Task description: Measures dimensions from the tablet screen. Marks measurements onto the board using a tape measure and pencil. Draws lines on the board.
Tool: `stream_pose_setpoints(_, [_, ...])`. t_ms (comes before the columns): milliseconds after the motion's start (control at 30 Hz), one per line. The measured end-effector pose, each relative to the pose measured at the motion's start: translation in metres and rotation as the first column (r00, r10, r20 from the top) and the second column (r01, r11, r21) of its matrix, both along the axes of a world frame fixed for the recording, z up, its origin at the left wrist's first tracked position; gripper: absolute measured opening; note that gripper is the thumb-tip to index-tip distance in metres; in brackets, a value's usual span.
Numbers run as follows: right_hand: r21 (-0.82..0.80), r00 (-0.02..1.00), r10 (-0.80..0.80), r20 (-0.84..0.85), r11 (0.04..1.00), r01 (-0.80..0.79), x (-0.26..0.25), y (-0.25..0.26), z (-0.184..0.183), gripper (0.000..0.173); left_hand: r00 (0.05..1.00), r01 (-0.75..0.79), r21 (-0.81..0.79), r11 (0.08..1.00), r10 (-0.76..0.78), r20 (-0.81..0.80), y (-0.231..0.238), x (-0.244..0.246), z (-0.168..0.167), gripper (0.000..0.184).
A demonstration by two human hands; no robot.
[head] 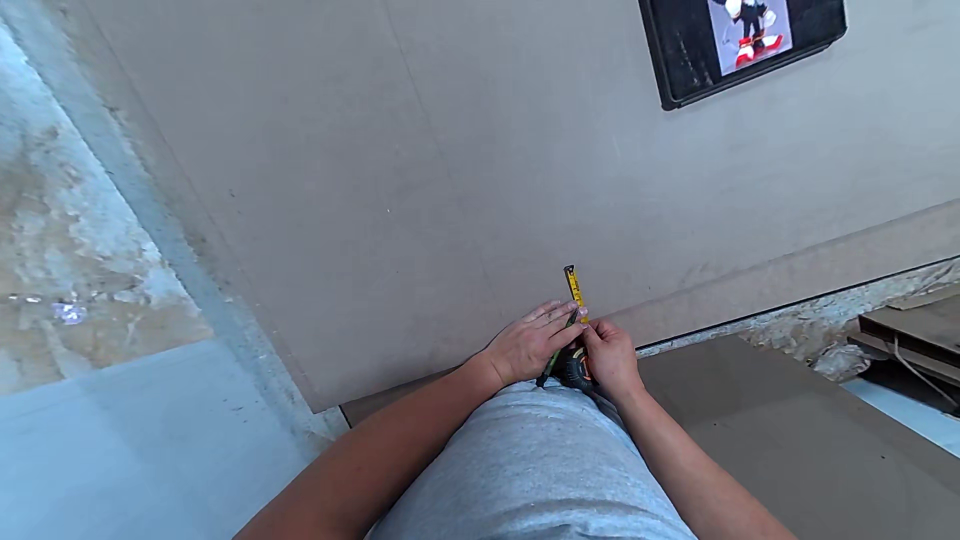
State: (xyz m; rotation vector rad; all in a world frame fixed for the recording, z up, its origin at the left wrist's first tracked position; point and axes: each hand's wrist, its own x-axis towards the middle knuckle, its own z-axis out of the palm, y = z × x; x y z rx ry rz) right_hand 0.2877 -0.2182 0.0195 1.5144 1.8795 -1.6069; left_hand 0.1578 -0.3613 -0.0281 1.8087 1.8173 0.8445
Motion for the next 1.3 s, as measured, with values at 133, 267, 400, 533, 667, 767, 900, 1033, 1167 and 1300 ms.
stream_pose_setpoints(133, [0.024, 0.999, 0.017, 0.03, 1.0, -0.018, -0.001, 0.0, -0.001, 0.026, 1.0, 0.005, -0.009, 1.0, -0.006, -0.013, -0.001, 0.0, 0.002, 0.038])
stream_pose_setpoints(267, [0.058, 0.997, 0.035, 0.073, 0.998, -0.04, -0.003, -0.001, 0.0, 0.028, 0.999, -0.019, -0.028, 0.999, 0.017, -0.042, 0.001, 0.003, 0.001, 0.037])
stream_pose_setpoints(400, [0.071, 0.993, 0.041, 0.112, 0.996, -0.049, -0.006, -0.001, 0.001, 0.03, 0.995, -0.043, -0.042, 0.998, 0.039, -0.094, 0.002, 0.005, 0.002, 0.039])
stream_pose_setpoints(533, [0.076, 0.988, 0.041, 0.146, 0.996, -0.053, -0.008, 0.0, 0.002, 0.031, 0.993, -0.059, -0.057, 0.997, 0.053, -0.108, 0.002, 0.007, 0.001, 0.041])
stream_pose_setpoints(667, [0.073, 0.984, 0.052, 0.17, 0.995, -0.065, -0.009, 0.002, 0.002, 0.033, 0.989, -0.101, -0.099, 0.99, 0.089, -0.117, 0.002, 0.012, 0.003, 0.047])
stream_pose_setpoints(767, [0.061, 0.987, 0.063, 0.147, 0.995, -0.073, -0.009, 0.004, 0.0, 0.035, 0.988, -0.137, -0.086, 0.987, 0.131, -0.076, 0.001, 0.011, 0.002, 0.043])
stream_pose_setpoints(900, [0.03, 0.991, 0.044, 0.127, 0.998, -0.048, -0.007, 0.006, -0.002, 0.035, 0.985, -0.158, -0.086, 0.984, 0.151, -0.081, 0.0, 0.011, 0.002, 0.045])
stream_pose_setpoints(1033, [-0.028, 0.995, 0.016, 0.095, 1.0, -0.013, -0.006, 0.007, -0.004, 0.033, 0.985, -0.162, -0.098, 0.982, 0.156, -0.068, 0.001, 0.008, 0.006, 0.05])
stream_pose_setpoints(1167, [-0.044, 0.997, -0.001, 0.081, 0.999, 0.005, -0.005, 0.007, -0.006, 0.032, 0.986, -0.163, -0.08, 0.983, 0.159, -0.053, 0.001, 0.006, 0.007, 0.045])
stream_pose_setpoints(1300, [-0.038, 0.997, 0.009, 0.081, 0.999, -0.006, -0.005, 0.007, -0.006, 0.033, 0.987, -0.153, -0.087, 0.984, 0.148, -0.064, 0.002, 0.005, 0.009, 0.041])
